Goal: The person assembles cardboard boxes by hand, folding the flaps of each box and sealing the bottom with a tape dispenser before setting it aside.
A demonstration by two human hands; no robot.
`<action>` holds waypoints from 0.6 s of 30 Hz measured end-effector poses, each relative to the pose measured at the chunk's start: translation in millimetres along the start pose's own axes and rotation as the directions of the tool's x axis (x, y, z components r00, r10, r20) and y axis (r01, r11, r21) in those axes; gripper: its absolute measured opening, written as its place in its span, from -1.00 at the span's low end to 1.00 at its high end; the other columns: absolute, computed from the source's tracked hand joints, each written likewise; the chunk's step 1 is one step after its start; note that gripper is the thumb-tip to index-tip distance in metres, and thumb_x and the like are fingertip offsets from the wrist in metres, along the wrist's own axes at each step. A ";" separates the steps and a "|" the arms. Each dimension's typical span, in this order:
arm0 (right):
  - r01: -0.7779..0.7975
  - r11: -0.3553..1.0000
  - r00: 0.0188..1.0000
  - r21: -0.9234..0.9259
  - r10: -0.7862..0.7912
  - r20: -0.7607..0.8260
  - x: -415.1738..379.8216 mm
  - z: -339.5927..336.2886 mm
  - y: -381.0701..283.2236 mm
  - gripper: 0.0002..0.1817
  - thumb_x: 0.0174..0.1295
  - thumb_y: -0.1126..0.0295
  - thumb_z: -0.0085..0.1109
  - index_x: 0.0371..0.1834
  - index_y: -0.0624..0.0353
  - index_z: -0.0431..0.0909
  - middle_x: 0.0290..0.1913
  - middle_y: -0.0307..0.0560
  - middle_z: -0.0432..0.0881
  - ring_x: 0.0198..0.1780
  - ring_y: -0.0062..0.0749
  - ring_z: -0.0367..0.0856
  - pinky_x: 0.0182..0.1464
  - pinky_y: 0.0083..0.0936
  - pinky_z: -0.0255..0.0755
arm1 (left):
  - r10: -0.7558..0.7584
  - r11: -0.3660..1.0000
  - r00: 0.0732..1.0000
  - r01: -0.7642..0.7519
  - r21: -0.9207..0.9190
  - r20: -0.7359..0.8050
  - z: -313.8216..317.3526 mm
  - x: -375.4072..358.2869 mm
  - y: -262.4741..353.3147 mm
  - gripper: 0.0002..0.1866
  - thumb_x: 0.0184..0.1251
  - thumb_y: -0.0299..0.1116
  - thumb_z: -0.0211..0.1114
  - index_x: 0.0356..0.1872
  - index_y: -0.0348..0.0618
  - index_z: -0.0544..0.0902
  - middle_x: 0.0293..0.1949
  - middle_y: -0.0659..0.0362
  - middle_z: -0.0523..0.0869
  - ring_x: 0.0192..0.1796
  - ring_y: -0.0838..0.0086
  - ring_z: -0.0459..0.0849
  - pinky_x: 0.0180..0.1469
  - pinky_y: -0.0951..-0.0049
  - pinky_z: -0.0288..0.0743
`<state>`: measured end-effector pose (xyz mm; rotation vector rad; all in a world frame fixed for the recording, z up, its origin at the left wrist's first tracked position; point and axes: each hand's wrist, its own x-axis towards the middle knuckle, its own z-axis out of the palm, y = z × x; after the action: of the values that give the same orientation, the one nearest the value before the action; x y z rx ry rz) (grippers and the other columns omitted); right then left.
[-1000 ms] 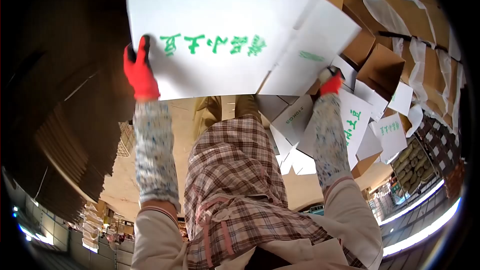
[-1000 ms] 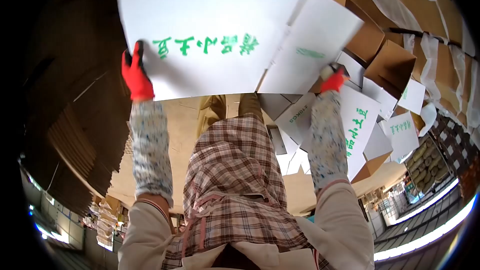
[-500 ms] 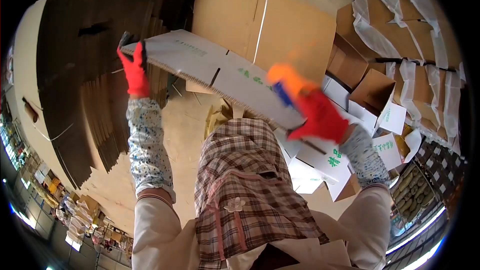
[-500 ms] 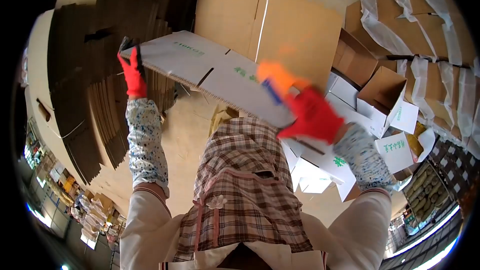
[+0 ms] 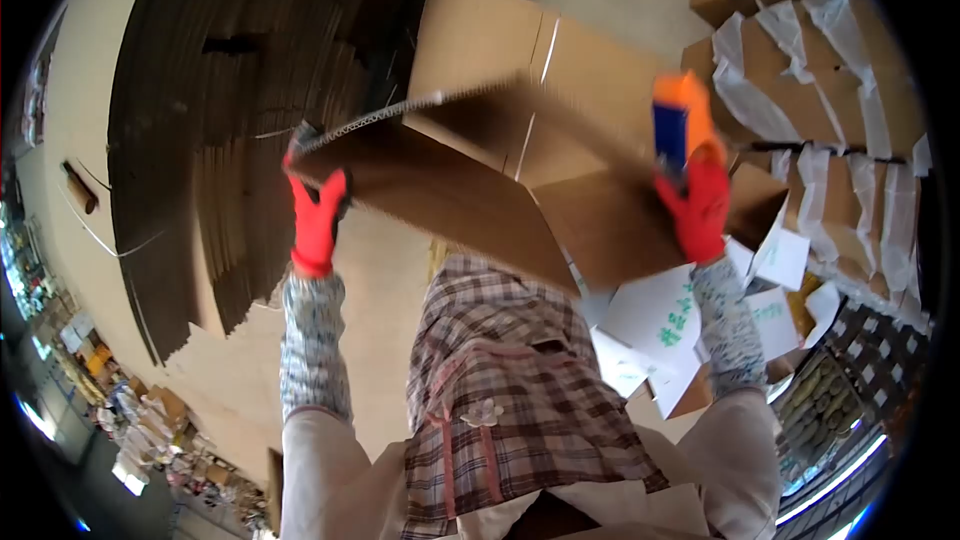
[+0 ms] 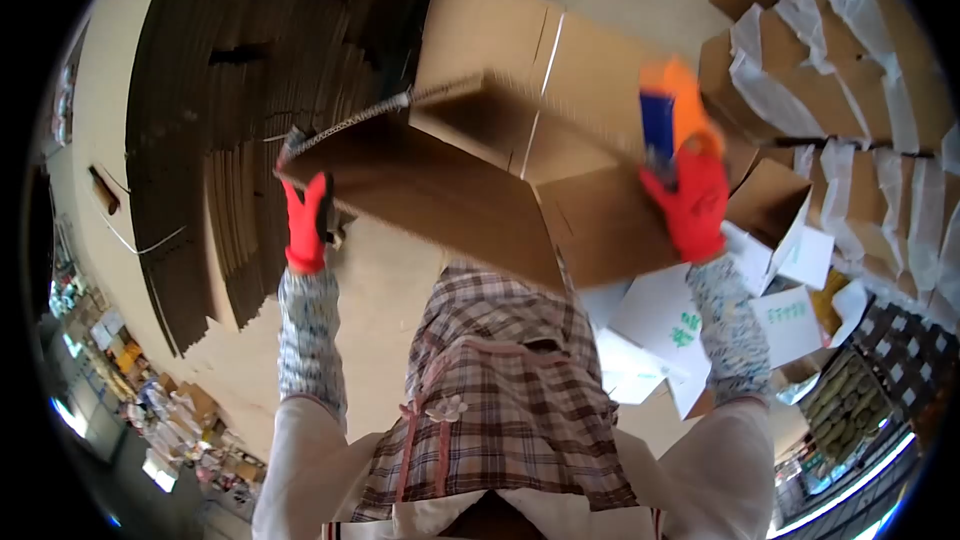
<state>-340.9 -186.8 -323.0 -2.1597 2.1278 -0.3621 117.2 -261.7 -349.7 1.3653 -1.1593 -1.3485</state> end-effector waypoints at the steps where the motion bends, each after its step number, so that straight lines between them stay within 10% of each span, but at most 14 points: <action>1: -0.051 0.996 0.997 0.076 0.055 -0.046 19.5 -5.9 -9.0 -0.63 0.03 0.18 0.35 -0.26 0.21 0.50 -0.33 0.09 0.54 -0.18 0.01 0.49 -0.11 -0.18 0.39 | -0.116 0.988 0.991 0.109 0.110 0.062 -1.7 -23.1 10.2 -0.33 0.27 -0.35 0.25 0.37 -0.18 0.17 0.22 0.10 0.39 0.20 0.43 0.39 0.23 0.39 0.29; 3: -0.012 0.977 1.000 0.214 0.011 0.009 77.5 -16.6 -52.9 -0.64 0.07 0.19 0.32 -0.25 0.23 0.49 -0.40 0.01 0.51 -0.22 -0.10 0.48 -0.13 -0.23 0.39 | -0.117 0.726 0.910 -0.196 0.659 0.398 -29.7 -27.9 10.1 -0.41 0.31 -0.35 0.20 0.33 -0.21 0.24 0.20 0.07 0.41 0.19 0.40 0.43 0.23 0.39 0.29; 5: -0.054 0.791 0.997 0.610 0.071 -0.005 107.6 40.9 -61.3 -0.64 0.09 0.18 0.30 -0.21 0.23 0.49 -0.37 -0.01 0.54 -0.20 -0.15 0.49 -0.15 -0.26 0.39 | -0.204 0.978 0.979 0.204 -0.035 -0.004 -11.3 15.3 11.7 -0.57 0.34 -0.24 0.18 0.13 -0.29 0.48 0.11 0.06 0.50 0.14 0.28 0.49 0.16 0.29 0.35; 7: -0.051 0.825 0.999 0.562 0.036 0.038 138.7 59.8 -77.3 -0.60 0.11 0.19 0.28 -0.11 0.23 0.48 -0.28 0.00 0.56 -0.14 -0.16 0.49 -0.07 -0.28 0.40 | 0.018 0.730 0.955 -0.214 0.649 0.294 51.5 49.4 10.2 -0.53 0.25 -0.11 0.27 0.06 -0.23 0.53 0.04 -0.03 0.52 0.06 0.14 0.52 0.13 0.22 0.37; 9: -0.016 0.925 0.996 0.380 -0.016 0.083 147.4 45.0 -79.5 -0.57 0.12 0.20 0.28 -0.04 0.23 0.46 -0.19 0.02 0.57 -0.09 -0.16 0.50 0.00 -0.29 0.41 | -0.092 0.520 0.661 -0.606 0.602 0.745 96.9 58.1 -43.2 -0.54 0.11 -0.03 0.31 -0.05 -0.09 0.59 0.02 -0.06 0.52 0.07 0.06 0.49 0.07 0.13 0.38; 11: -0.023 0.935 0.997 0.355 0.046 -0.056 120.5 15.6 -51.4 -0.58 0.13 0.16 0.28 -0.03 0.17 0.52 -0.04 0.05 0.51 -0.06 -0.13 0.51 -0.01 -0.30 0.42 | -0.397 0.317 0.469 -0.737 0.597 0.789 111.7 47.8 -72.5 -0.49 0.03 0.05 0.34 -0.03 -0.01 0.63 0.00 -0.02 0.50 0.07 0.06 0.47 0.13 0.18 0.34; 12: -0.134 0.707 0.989 0.694 0.140 0.049 91.1 2.6 -39.6 -0.57 0.15 0.14 0.25 0.00 0.17 0.51 -0.01 0.04 0.52 -0.02 -0.13 0.51 0.00 -0.30 0.42 | -0.407 0.366 0.534 -0.648 0.668 0.741 110.4 51.8 -81.2 -0.45 0.01 0.11 0.33 -0.02 -0.01 0.63 0.01 -0.02 0.50 0.08 0.06 0.46 0.14 0.18 0.33; 14: -0.178 0.596 0.973 0.783 -0.014 0.232 17.8 24.2 3.9 -0.54 0.20 0.11 0.18 0.07 0.17 0.48 0.00 0.03 0.55 0.03 -0.10 0.52 0.00 -0.26 0.43 | -0.389 0.461 0.586 -0.544 0.701 0.711 104.6 55.4 -101.7 -0.39 0.01 0.21 0.27 -0.01 0.00 0.62 0.04 -0.03 0.47 0.11 0.06 0.44 0.16 0.18 0.32; 16: 0.147 0.876 0.900 0.460 -0.311 0.305 -9.6 41.9 13.6 -0.52 0.25 0.09 0.10 0.10 0.20 0.45 -0.04 0.03 0.58 0.06 -0.07 0.51 0.00 -0.26 0.42 | -0.379 0.403 0.581 -0.597 0.694 0.720 110.7 51.7 -96.7 -0.34 0.02 0.24 0.26 0.04 -0.03 0.58 0.04 -0.04 0.47 0.11 0.06 0.44 0.16 0.17 0.30; 18: 0.357 0.876 0.857 0.325 -0.446 0.260 28.1 76.4 -37.0 -0.54 0.26 0.07 0.06 0.02 0.23 0.47 -0.10 0.04 0.58 0.03 -0.08 0.50 0.04 -0.31 0.38 | -0.368 0.436 0.604 -0.560 0.705 0.707 115.0 53.0 -89.3 -0.34 0.07 0.20 0.26 0.08 -0.08 0.54 0.03 -0.05 0.47 0.11 0.03 0.45 0.16 0.15 0.30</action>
<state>-287.3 -221.6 -385.5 -2.2990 1.3571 -0.2715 4.8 -293.8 -451.4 1.2366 -2.9465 -1.2450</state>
